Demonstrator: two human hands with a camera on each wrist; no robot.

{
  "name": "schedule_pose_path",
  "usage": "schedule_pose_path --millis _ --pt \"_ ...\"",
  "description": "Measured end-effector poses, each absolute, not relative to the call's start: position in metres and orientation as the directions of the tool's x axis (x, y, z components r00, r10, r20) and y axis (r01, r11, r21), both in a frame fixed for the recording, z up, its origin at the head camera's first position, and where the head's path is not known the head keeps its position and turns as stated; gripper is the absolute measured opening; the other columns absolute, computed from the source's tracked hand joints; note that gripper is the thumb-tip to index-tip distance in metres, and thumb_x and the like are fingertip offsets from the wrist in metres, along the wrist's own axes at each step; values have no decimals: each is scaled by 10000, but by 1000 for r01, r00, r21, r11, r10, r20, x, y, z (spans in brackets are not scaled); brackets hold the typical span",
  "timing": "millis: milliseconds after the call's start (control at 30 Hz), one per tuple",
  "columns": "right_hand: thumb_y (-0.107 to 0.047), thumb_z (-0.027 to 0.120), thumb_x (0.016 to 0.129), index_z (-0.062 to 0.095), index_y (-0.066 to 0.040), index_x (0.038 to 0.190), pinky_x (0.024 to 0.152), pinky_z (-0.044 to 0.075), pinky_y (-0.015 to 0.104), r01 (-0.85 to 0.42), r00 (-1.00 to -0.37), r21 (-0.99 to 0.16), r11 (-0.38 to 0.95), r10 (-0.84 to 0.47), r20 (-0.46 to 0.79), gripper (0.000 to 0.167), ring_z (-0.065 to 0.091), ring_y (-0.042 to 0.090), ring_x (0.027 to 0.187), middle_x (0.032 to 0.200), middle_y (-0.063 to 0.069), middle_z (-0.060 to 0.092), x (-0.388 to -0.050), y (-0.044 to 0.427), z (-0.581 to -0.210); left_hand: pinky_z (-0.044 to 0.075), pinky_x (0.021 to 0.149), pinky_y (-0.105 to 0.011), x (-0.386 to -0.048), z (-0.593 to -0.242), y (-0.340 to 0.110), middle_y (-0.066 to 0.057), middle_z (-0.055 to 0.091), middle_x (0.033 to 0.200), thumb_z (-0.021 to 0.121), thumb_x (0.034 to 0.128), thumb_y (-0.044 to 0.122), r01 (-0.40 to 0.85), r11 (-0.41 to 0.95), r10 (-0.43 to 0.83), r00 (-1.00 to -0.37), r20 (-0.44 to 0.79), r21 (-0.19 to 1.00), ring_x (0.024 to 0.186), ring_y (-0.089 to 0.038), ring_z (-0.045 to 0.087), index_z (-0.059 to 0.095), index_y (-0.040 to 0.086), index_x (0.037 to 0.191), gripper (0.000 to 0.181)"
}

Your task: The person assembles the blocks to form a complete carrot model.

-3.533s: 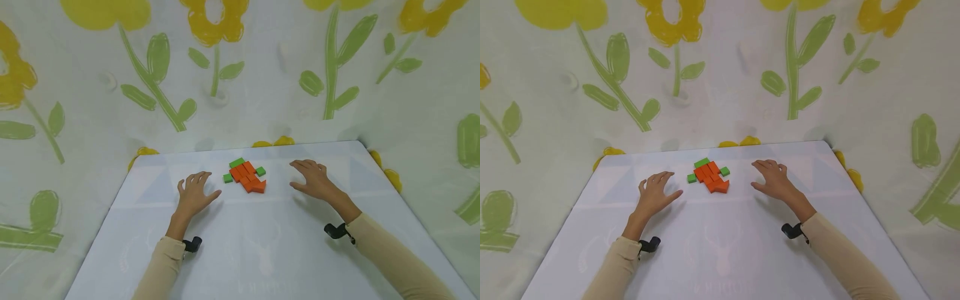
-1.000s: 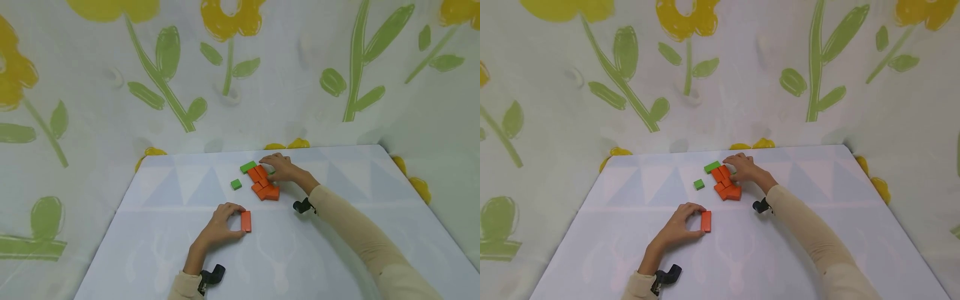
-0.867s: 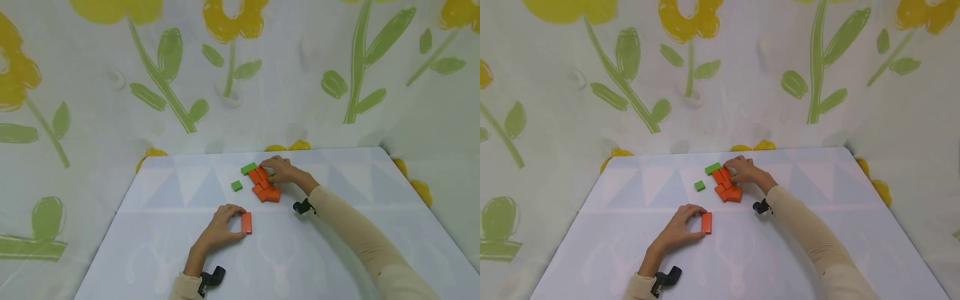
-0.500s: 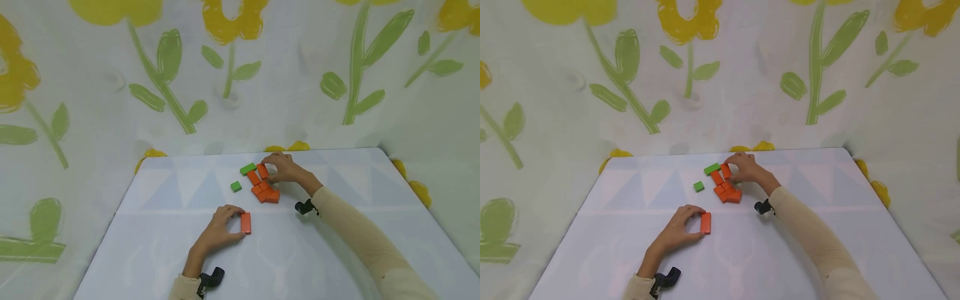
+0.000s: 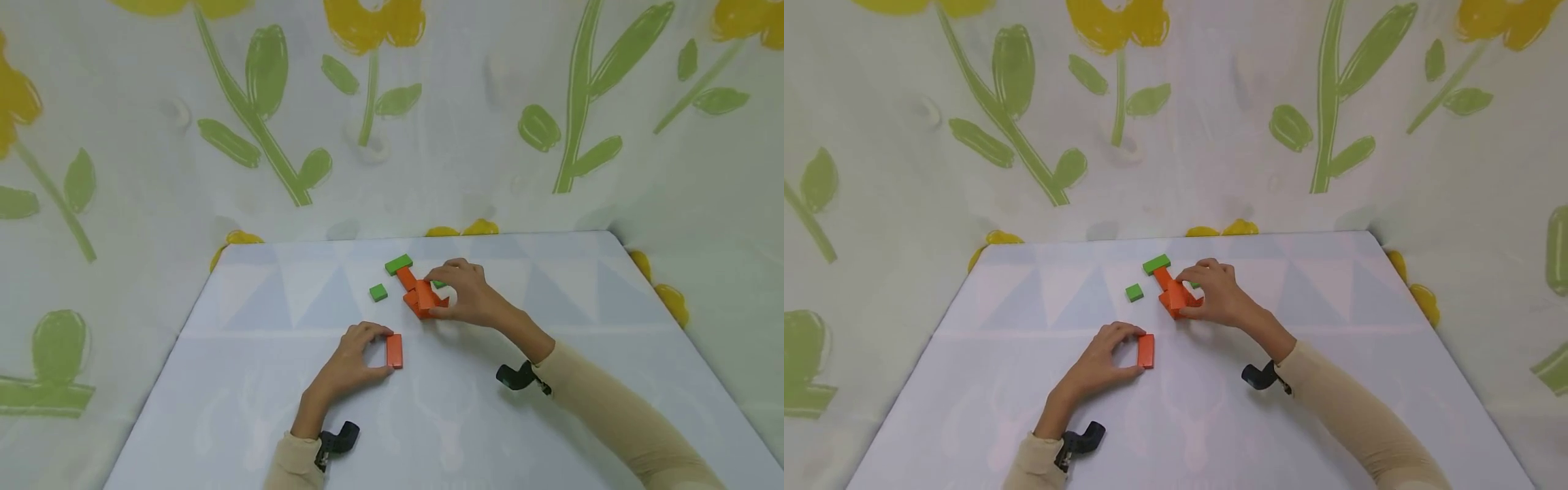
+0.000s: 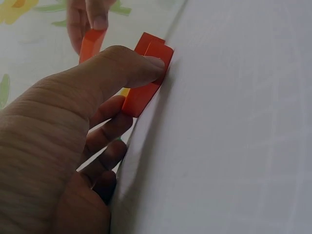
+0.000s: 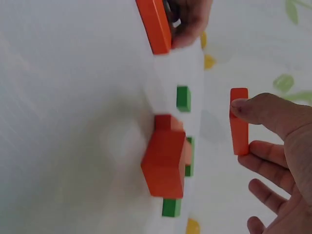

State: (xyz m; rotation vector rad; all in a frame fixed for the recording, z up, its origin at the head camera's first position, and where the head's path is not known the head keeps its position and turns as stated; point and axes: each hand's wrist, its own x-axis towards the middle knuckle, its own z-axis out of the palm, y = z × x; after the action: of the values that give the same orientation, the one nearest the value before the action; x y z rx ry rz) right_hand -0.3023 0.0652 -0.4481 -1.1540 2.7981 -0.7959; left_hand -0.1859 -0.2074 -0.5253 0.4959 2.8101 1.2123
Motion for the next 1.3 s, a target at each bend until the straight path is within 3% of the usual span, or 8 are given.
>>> schedule_pose_path --millis 200,633,1300 --pt "-313 847 785 678 -148 1255 971 290 516 -687 -709 -429 587 -670 220 526 415 261 1275 1270 -11 651 -273 67 -448 399 992 -432 -193 -524 -206 148 515 1276 822 815 329 302 643 319 -941 113 704 1150 -106 432 597 278 1306 543" --pt "-358 861 761 697 -159 1217 907 312 475 -733 -674 -351 583 -690 262 523 457 198 1200 1228 -42 659 -247 55 -473 382 1000 -476 -198 -526 -208 74 535 1283 820 818 309 328 626 335 -932 135 707 1151 -156 453 608 225 1299 533" --pt "-343 854 765 716 -164 1164 911 329 478 -716 -693 -342 609 -681 238 459 466 184 1197 1175 -55 673 -226 45 -490 343 1045 -474 -188 -527 -210 72 538 1282 822 815 300 303 634 332 -938 104 712 1159 -148 459 610 225 1302 537"
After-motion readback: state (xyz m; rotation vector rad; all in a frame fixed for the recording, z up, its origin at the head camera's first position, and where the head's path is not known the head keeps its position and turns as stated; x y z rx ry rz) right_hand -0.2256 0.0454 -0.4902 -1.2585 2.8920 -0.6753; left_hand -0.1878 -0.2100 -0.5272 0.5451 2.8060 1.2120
